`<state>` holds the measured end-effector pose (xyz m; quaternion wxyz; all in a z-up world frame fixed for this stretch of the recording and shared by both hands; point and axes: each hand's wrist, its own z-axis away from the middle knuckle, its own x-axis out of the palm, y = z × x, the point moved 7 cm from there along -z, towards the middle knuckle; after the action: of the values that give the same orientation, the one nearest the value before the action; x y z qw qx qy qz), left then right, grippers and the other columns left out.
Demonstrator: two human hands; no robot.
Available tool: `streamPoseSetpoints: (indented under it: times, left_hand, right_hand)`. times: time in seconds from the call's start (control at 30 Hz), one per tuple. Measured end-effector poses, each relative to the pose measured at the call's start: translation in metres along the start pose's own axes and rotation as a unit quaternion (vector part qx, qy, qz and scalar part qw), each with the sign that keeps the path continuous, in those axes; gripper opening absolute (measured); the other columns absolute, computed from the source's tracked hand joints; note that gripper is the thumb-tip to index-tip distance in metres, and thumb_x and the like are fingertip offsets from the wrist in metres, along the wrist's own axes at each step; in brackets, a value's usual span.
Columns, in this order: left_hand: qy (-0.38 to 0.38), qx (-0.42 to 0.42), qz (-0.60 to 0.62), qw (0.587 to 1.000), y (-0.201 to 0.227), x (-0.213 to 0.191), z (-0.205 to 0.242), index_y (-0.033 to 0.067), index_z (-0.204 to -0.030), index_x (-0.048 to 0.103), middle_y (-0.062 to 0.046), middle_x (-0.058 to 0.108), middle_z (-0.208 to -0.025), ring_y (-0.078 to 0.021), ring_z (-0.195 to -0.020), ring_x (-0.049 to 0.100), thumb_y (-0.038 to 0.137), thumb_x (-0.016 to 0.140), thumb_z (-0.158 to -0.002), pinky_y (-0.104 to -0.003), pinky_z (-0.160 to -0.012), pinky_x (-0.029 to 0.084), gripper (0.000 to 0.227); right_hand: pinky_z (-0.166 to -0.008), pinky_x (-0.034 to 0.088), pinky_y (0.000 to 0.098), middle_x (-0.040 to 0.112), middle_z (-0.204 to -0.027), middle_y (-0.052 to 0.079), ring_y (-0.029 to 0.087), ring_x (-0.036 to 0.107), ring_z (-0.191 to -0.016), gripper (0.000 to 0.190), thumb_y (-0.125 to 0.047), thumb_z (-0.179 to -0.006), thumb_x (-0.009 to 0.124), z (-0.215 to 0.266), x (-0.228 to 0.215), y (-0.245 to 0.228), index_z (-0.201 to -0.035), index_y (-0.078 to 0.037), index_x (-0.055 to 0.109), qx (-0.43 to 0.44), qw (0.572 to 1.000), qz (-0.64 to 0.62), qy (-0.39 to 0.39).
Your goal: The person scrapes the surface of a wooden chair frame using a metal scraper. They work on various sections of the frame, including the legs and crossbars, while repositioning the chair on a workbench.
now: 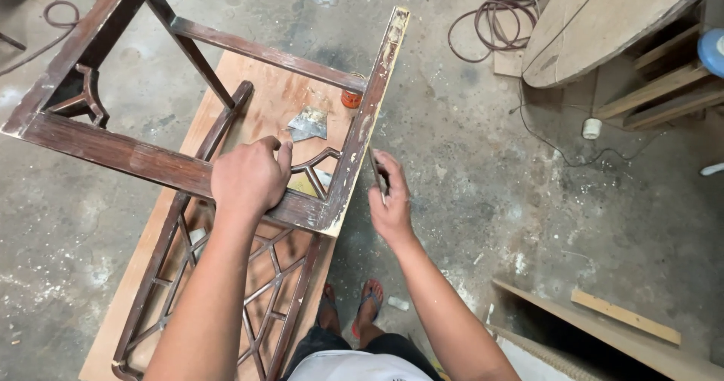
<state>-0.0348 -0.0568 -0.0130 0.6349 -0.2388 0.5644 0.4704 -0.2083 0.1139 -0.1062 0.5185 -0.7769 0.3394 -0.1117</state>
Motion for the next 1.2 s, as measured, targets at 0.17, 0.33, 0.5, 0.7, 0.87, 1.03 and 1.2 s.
streamPoseSetpoints:
  times: [0.17, 0.33, 0.5, 0.7, 0.87, 1.03, 1.2]
  left_hand:
    - [-0.002, 0.005, 0.011, 1.000, -0.003, 0.003, -0.002, 0.0192, -0.124, 0.074, -0.023, 0.078, -0.099, -0.0433, -0.103, 0.075, 0.052, 0.037, -0.103, -0.052, -0.093, 0.053, 0.054]
    - [-0.009, 0.008, 0.021, 1.000, -0.004, 0.004, -0.001, 0.0193, -0.125, 0.073, -0.023, 0.078, -0.099, -0.0434, -0.102, 0.075, 0.053, 0.035, -0.102, -0.052, -0.092, 0.054, 0.056]
    - [-0.008, 0.015, 0.022, 1.000, -0.005, 0.005, -0.001, 0.0190, -0.123, 0.074, -0.022, 0.078, -0.099, -0.0433, -0.103, 0.074, 0.051, 0.035, -0.102, -0.051, -0.094, 0.053, 0.054]
    - [-0.007, 0.024, 0.032, 0.999, -0.005, 0.002, 0.001, 0.0190, -0.121, 0.075, -0.020, 0.078, -0.101, -0.0409, -0.105, 0.074, 0.052, 0.035, -0.102, -0.050, -0.096, 0.052, 0.055]
    - [-0.017, 0.025, 0.035, 0.999, -0.007, 0.005, 0.001, 0.0183, -0.121, 0.074, -0.019, 0.078, -0.101, -0.0407, -0.106, 0.074, 0.052, 0.033, -0.102, -0.050, -0.097, 0.051, 0.056]
    - [-0.016, 0.025, 0.038, 0.999, -0.006, 0.005, 0.000, 0.0165, -0.121, 0.074, -0.020, 0.078, -0.103, -0.0416, -0.108, 0.073, 0.051, 0.032, -0.102, -0.050, -0.098, 0.051, 0.058]
    - [-0.010, 0.024, 0.037, 0.999, -0.003, -0.001, 0.004, 0.0156, -0.121, 0.074, -0.021, 0.077, -0.104, -0.0423, -0.108, 0.073, 0.052, 0.033, -0.103, -0.051, -0.098, 0.051, 0.058]
  right_hand:
    - [-0.117, 0.040, 0.0492, 0.054, -0.141, 0.014, 0.033, 0.047, -0.139, 0.068, 0.016, -0.081, 0.049, 0.054, 0.008, 0.022, -0.146, -0.006, 0.049, 0.040, 0.997, 0.040, -0.053]
    - [-0.117, 0.039, 0.0523, 0.056, -0.141, 0.014, 0.034, 0.047, -0.139, 0.074, 0.018, -0.080, 0.051, 0.015, -0.032, -0.045, -0.149, -0.009, 0.049, 0.086, 0.988, 0.097, -0.089]
    - [-0.109, 0.041, 0.0533, 0.062, -0.137, -0.005, 0.022, 0.054, -0.128, 0.064, 0.003, -0.083, 0.057, -0.045, -0.030, -0.075, -0.140, -0.027, 0.061, 0.086, 0.840, 0.478, -0.243]
    - [-0.110, 0.036, 0.0596, 0.067, -0.134, 0.004, 0.027, 0.058, -0.128, 0.063, 0.009, -0.086, 0.041, -0.025, 0.013, -0.130, -0.133, -0.022, 0.067, 0.078, 0.810, 0.485, -0.319]
    - [-0.113, 0.032, 0.0634, 0.066, -0.137, 0.009, 0.034, 0.058, -0.129, 0.060, 0.010, -0.086, 0.042, -0.030, 0.000, -0.127, -0.136, -0.014, 0.065, 0.070, 0.817, 0.481, -0.310]
    - [-0.114, 0.031, 0.0652, 0.066, -0.135, 0.014, 0.036, 0.057, -0.129, 0.062, 0.015, -0.083, 0.042, -0.015, 0.014, -0.154, -0.134, -0.011, 0.066, 0.052, 0.818, 0.472, -0.325]
    - [-0.118, 0.030, 0.0648, 0.058, -0.143, 0.026, 0.046, 0.050, -0.136, 0.068, 0.021, -0.078, 0.050, -0.025, -0.032, -0.081, -0.143, 0.000, 0.056, 0.116, 0.978, 0.147, -0.095]
